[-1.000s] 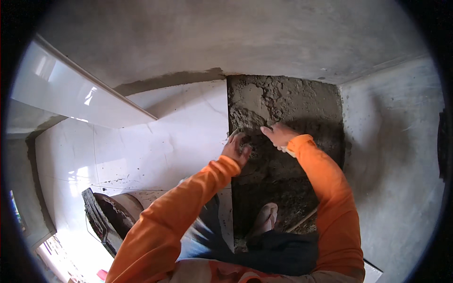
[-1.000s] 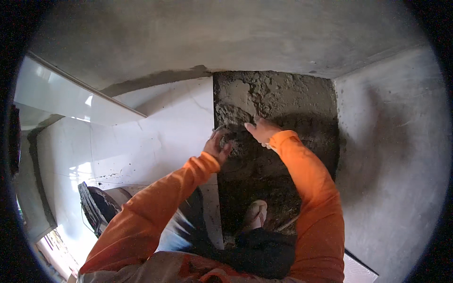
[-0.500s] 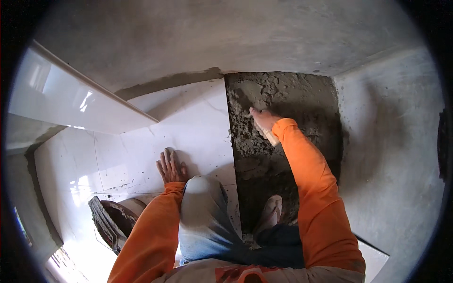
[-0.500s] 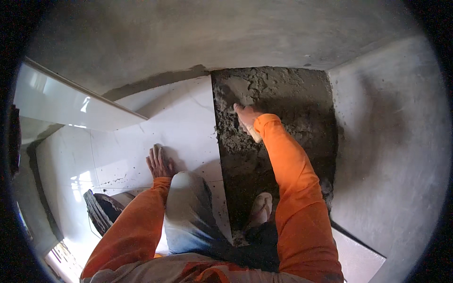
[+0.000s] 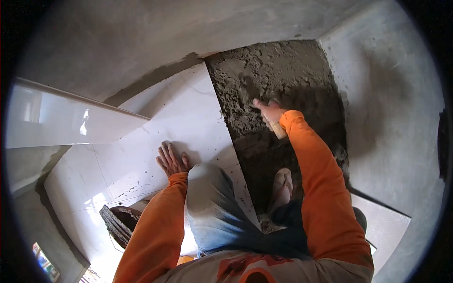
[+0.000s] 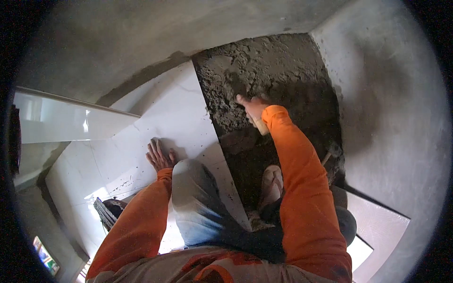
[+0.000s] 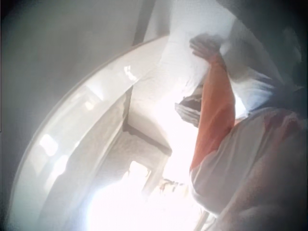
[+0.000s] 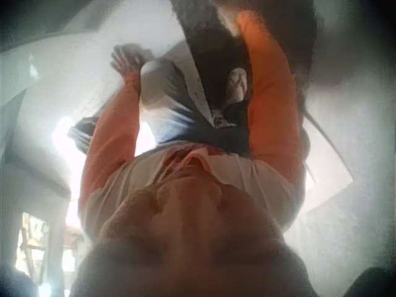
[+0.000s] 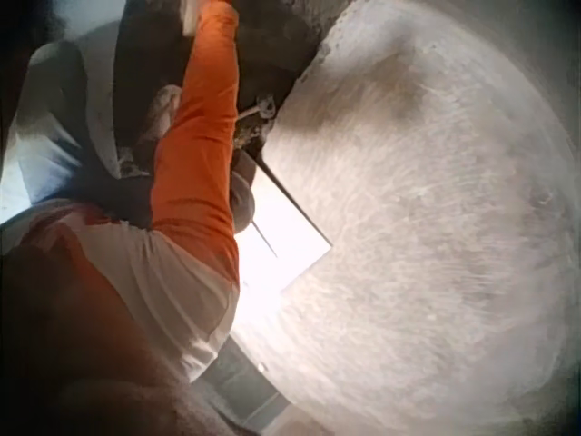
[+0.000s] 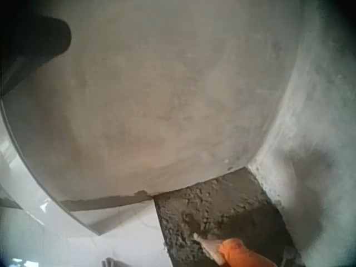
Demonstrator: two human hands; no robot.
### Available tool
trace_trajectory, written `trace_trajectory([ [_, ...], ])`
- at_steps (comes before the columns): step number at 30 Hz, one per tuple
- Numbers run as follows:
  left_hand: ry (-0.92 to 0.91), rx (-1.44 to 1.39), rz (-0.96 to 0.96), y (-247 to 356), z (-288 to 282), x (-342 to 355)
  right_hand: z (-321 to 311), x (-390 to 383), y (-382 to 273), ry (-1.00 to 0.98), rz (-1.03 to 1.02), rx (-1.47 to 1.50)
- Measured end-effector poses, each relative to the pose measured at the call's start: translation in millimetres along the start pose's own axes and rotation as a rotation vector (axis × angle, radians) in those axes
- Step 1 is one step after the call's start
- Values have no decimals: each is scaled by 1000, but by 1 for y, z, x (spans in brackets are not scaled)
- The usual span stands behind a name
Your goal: The person spreads and levels wet cement on a floor section using a hand trowel and a rectangular float, while touching the edges of the installed floor tiles.
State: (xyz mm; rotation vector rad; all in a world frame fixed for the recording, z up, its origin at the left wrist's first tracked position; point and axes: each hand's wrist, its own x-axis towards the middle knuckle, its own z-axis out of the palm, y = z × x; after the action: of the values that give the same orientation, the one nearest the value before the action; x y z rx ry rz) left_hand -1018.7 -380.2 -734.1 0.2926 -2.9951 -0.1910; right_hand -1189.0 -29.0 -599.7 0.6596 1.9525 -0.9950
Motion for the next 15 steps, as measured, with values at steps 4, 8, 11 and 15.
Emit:
trace_trajectory([
  [4,-23,2,-21,-5,-7,-1,39,-41,12,-67,-86,-385],
  [8,27,-6,18,1,-2,0,63,-38,80,-16,-110,-484],
  [11,-17,-25,3,0,4,-2,59,-46,122,106,-263,-688],
  [15,93,-201,-11,-28,12,-4,66,-82,105,213,-290,-552],
])
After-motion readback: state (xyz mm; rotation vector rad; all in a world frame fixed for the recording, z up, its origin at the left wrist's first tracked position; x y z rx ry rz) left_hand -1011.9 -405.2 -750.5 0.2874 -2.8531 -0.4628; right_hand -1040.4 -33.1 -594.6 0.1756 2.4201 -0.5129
